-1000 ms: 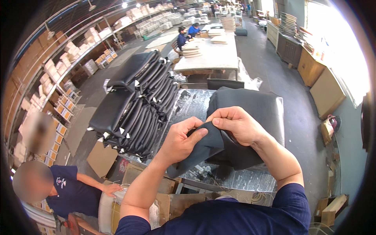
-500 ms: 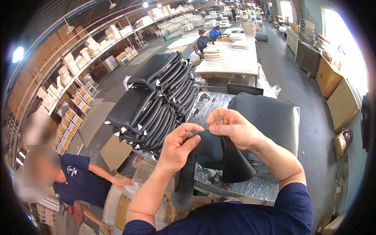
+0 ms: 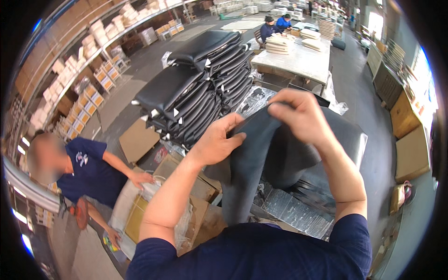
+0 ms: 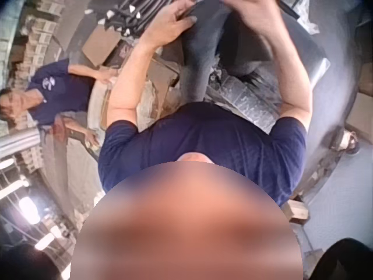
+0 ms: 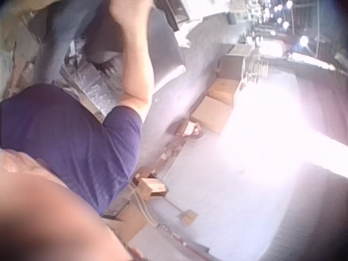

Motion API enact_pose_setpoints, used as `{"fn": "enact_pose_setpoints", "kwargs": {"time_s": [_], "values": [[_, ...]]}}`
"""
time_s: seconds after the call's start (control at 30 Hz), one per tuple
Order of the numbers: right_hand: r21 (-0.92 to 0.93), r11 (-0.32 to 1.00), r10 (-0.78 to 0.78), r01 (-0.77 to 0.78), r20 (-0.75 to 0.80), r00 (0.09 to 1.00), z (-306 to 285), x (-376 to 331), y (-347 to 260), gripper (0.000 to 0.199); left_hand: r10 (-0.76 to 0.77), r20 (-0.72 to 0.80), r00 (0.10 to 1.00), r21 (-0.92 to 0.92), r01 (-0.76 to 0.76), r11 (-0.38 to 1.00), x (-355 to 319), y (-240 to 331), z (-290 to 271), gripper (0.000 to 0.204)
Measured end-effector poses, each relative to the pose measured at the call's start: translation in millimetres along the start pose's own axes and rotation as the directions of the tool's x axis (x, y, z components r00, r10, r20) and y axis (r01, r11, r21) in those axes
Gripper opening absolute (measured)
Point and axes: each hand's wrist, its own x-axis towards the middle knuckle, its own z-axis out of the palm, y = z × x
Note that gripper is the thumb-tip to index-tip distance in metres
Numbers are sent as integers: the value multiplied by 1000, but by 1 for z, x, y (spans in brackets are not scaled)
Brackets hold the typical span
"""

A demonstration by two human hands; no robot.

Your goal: The person staples white fabric and black leather onto a chair seat frame using a pneumatic staple gun. They repeatedly position the fabric, pull it taut, and secure it around the edges while a coworker assists by holding the seat and applying adhesive.

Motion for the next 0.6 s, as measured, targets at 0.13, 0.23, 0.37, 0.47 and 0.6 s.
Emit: {"fn": "enact_pose_setpoints", "kwargs": {"time_s": [0.13, 0.23, 0.37, 0.47, 0.6], "values": [[-46, 999, 15, -22, -159, 987, -28, 15, 9, 15, -242, -66, 968, 102, 247, 964, -28, -30, -42, 21], [-180, 984, -30, -11, -227, 973, -67, 32, 17, 19, -154, -180, 972, 175, 186, 967, -18, -12, -64, 20], [-655, 717, -406, 237, -116, 906, -47, 47, -21, 57, 119, -182, 976, 591, 12, 807, 16, 47, -72, 27], [-640, 652, -379, 407, 190, 906, 14, 54, -46, 77, 191, -142, 971, 615, -64, 786, 46, 91, -58, 26], [-371, 899, -280, 232, -82, 956, 11, 89, -42, 19, 234, -205, 950, 435, -126, 892, 47, 103, -74, 34]]}}
